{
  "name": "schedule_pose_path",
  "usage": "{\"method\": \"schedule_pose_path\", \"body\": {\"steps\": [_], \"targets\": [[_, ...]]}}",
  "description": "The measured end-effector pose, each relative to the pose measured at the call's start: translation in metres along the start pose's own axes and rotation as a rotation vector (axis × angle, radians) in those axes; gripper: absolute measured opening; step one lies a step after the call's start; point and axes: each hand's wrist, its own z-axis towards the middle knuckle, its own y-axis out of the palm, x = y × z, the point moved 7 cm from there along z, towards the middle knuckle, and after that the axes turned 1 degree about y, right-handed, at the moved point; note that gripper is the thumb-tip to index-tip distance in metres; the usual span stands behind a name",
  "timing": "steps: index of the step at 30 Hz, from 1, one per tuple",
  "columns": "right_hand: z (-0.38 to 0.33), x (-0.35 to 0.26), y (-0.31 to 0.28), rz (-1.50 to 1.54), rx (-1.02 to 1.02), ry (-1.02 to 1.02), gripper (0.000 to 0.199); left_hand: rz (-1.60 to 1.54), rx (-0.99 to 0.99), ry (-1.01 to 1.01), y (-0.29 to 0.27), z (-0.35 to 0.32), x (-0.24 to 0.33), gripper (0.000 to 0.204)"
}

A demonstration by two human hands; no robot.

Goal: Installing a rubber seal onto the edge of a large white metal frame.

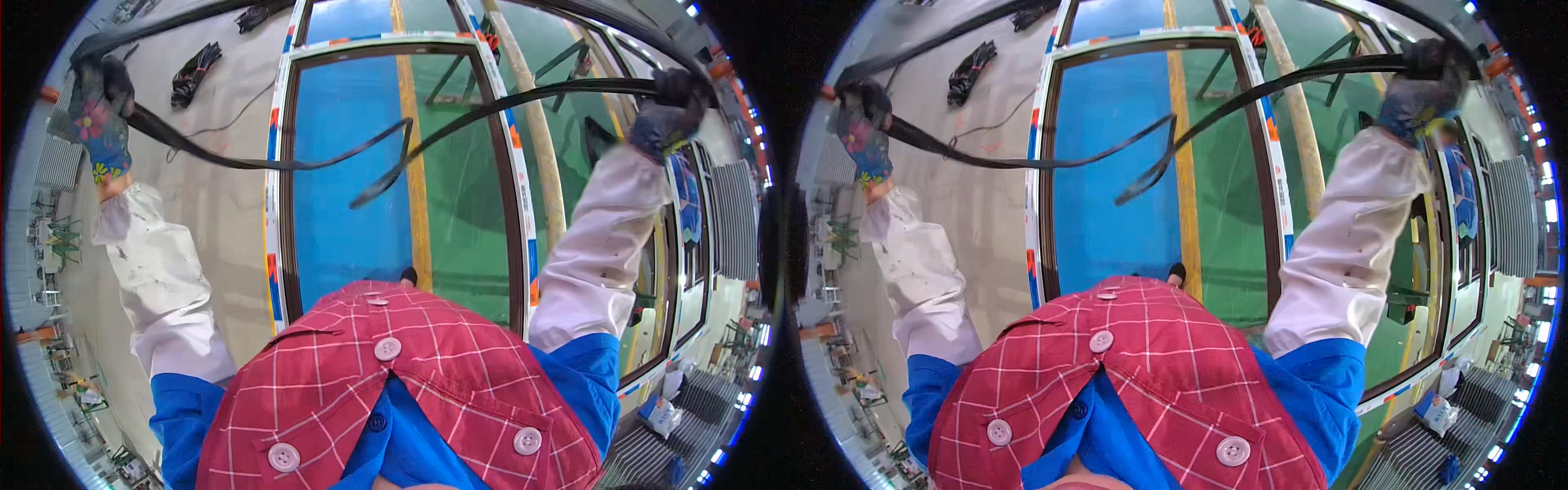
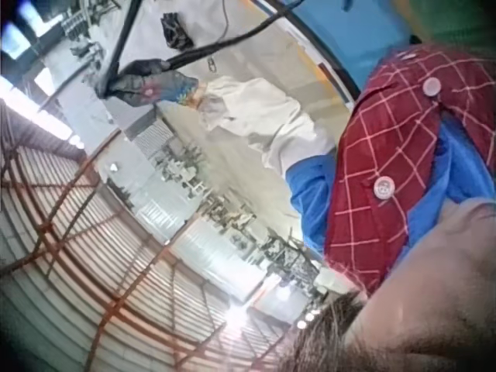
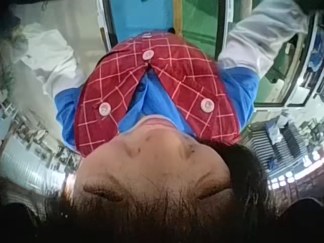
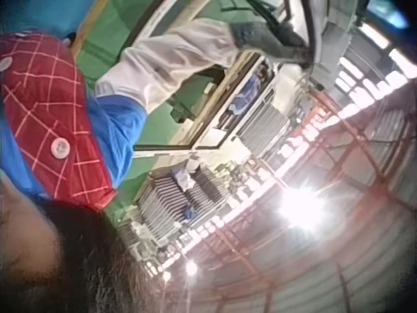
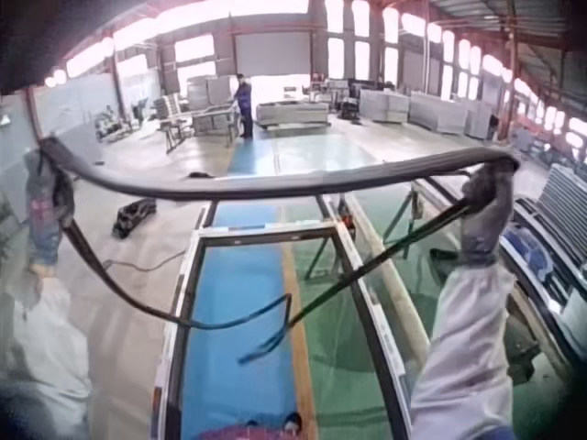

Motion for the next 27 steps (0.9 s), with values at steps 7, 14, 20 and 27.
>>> {"method": "schedule_pose_path", "body": {"steps": [7,14,20,27], "targets": [[-0.077,-0.023,0.047,-0.553,0.457,0.131,0.019,-0.391,-0.424,-0.376,0.015,-0.057,-0.041,0.034],[-0.293,0.007,0.049,-0.852,0.495,0.830,0.022,0.376,0.086,-0.545,0.003,-0.232,-0.034,0.038],[-0.344,0.077,0.111,-0.790,0.568,0.967,0.019,0.573,-0.329,-0.053,0.024,-0.288,-0.102,0.042],[-0.271,0.114,0.108,-0.513,0.586,0.793,0.030,-0.258,-1.324,-0.751,0.355,-0.396,-0.119,0.046]]}}
